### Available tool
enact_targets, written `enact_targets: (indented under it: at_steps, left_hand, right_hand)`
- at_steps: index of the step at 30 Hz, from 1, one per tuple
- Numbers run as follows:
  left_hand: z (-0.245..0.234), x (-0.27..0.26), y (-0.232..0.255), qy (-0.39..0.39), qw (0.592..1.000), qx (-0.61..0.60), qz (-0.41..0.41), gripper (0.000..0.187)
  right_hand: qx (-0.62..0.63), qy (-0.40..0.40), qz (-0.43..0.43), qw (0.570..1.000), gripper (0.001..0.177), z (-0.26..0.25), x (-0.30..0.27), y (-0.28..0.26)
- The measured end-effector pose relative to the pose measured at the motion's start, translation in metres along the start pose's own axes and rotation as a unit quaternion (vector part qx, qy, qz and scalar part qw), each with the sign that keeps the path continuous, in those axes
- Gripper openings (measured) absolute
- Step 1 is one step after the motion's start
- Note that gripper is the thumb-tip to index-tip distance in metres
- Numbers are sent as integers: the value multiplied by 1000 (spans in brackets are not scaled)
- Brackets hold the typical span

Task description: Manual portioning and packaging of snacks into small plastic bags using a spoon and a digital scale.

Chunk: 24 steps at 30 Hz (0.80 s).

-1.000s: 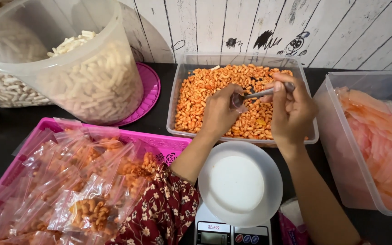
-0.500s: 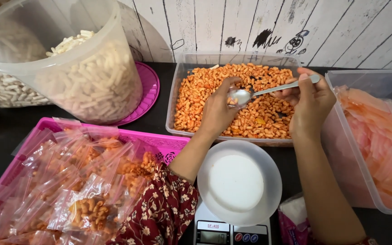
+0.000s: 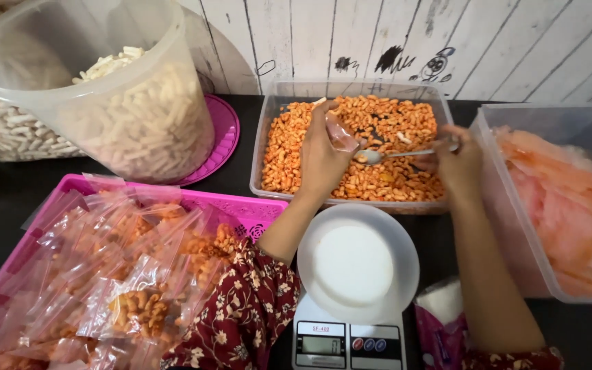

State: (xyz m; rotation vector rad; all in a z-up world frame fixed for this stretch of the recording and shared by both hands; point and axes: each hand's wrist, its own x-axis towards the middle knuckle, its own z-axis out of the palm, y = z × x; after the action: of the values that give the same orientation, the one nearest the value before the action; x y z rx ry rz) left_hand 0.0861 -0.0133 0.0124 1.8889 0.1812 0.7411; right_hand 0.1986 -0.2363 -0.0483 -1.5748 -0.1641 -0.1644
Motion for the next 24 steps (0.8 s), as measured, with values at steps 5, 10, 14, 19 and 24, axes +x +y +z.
enact_targets:
  at_steps: [5,10,14,19,24]
  left_hand:
    - [2,-10,7,0,999,-3,49,77]
    - [5,-20,15,19,993,5,118,81]
    - [-2,-33,28,21,983,26,182,72]
    - [-44,-61,55,-50,982,46,177,93]
    - [-60,-74,37,-113,987,-64,97,56]
  right_hand:
    - [-208,-20,-61,976,44,-6,-42,-65]
    - [-79,-138,-77,984,44,24,-95,-151]
    - [-154,-187,-157,957,43,51,-122,-171]
    - [-192,-181,-169,950,13,53,-120,-164]
    - [-231,-238,-181,926,12,41,-134,-170]
